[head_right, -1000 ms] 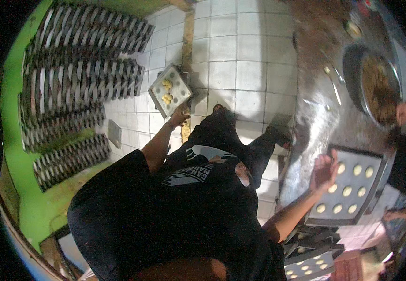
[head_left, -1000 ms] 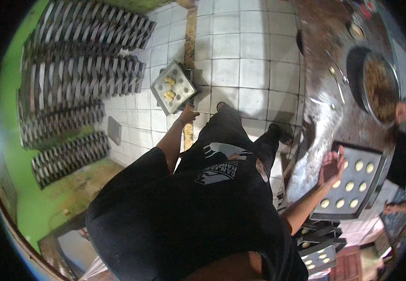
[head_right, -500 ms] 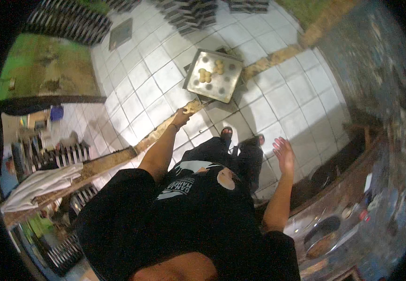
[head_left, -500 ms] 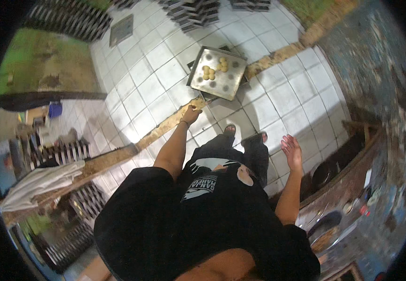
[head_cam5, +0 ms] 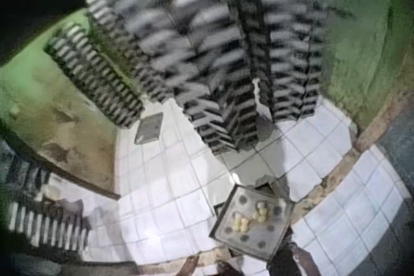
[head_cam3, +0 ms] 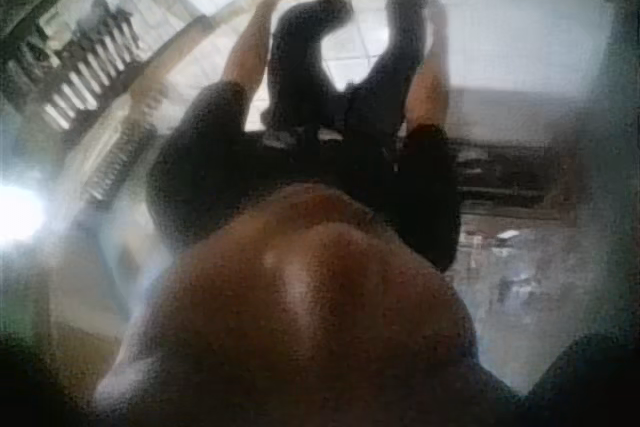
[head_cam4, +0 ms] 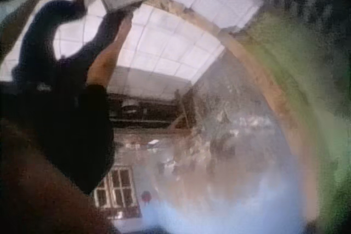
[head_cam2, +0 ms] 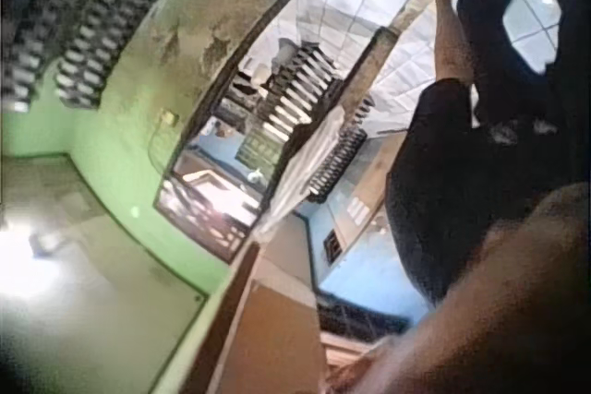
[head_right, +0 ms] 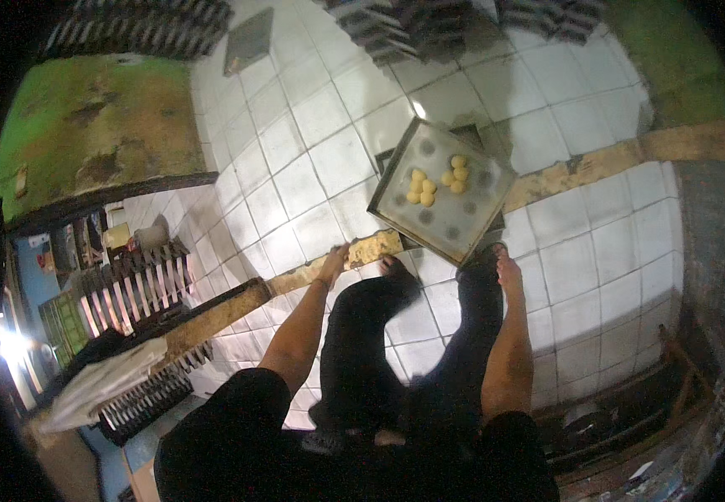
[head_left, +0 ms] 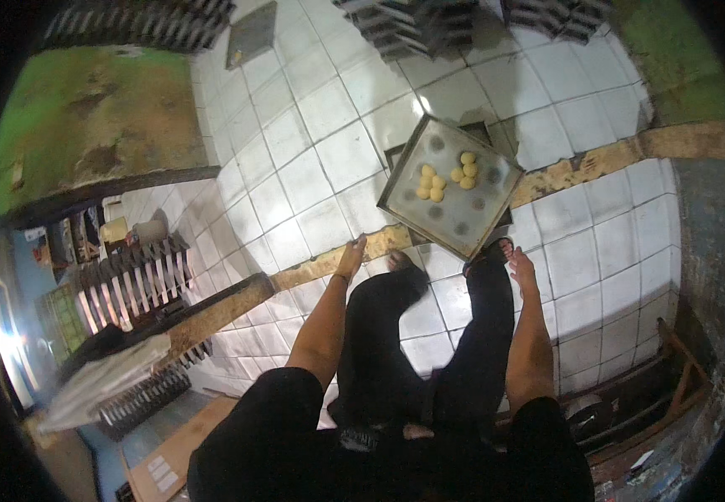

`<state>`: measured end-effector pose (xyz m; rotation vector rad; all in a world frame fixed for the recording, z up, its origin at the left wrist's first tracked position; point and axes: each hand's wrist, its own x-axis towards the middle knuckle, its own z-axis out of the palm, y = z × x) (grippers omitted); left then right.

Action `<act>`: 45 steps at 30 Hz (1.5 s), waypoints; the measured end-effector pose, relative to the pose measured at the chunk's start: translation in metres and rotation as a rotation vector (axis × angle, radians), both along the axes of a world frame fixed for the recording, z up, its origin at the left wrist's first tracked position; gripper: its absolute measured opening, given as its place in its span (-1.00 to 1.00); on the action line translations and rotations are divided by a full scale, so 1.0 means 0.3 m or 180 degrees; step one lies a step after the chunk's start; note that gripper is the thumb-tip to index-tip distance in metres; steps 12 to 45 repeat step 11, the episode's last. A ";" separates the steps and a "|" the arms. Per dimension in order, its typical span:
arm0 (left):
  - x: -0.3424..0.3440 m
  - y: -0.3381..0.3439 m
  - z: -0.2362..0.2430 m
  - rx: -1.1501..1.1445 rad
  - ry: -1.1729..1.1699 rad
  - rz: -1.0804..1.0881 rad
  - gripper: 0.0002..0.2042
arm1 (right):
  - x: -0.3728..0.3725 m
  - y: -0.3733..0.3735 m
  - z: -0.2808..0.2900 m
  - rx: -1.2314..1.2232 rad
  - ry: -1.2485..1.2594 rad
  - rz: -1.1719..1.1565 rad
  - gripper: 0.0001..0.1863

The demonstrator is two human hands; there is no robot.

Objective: The person shapes portions of dough into round balls by hand, fills some with a dark paste from a bowl, and arranges them onto metal baking trays.

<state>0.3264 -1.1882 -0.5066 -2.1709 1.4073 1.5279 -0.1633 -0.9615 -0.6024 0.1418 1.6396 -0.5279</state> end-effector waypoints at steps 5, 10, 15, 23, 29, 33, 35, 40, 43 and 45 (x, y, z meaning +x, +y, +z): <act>-0.234 -0.448 -0.529 -0.0076 0.0741 0.0731 -0.44 | 0.072 -0.115 -0.317 -0.0116 0.0558 -0.1051 -0.06; -0.172 -0.856 -1.231 0.0089 0.0358 0.0511 -0.47 | 0.102 -0.176 -0.876 -0.0738 -0.0102 -0.2274 -0.11; -0.223 -0.845 -1.335 0.0175 0.0707 0.0234 -0.51 | 0.076 -0.128 -0.945 -0.1024 -0.0079 -0.2079 -0.08; -0.223 -0.845 -1.335 0.0175 0.0707 0.0234 -0.51 | 0.076 -0.128 -0.945 -0.1024 -0.0079 -0.2079 -0.08; -0.223 -0.845 -1.335 0.0175 0.0707 0.0234 -0.51 | 0.076 -0.128 -0.945 -0.1024 -0.0079 -0.2079 -0.08; -0.223 -0.845 -1.335 0.0175 0.0707 0.0234 -0.51 | 0.076 -0.128 -0.945 -0.1024 -0.0079 -0.2079 -0.08; -0.223 -0.845 -1.335 0.0175 0.0707 0.0234 -0.51 | 0.076 -0.128 -0.945 -0.1024 -0.0079 -0.2079 -0.08; -0.223 -0.845 -1.335 0.0175 0.0707 0.0234 -0.51 | 0.076 -0.128 -0.945 -0.1024 -0.0079 -0.2079 -0.08; -0.223 -0.845 -1.335 0.0175 0.0707 0.0234 -0.51 | 0.076 -0.128 -0.945 -0.1024 -0.0079 -0.2079 -0.08; -0.223 -0.845 -1.335 0.0175 0.0707 0.0234 -0.51 | 0.076 -0.128 -0.945 -0.1024 -0.0079 -0.2079 -0.08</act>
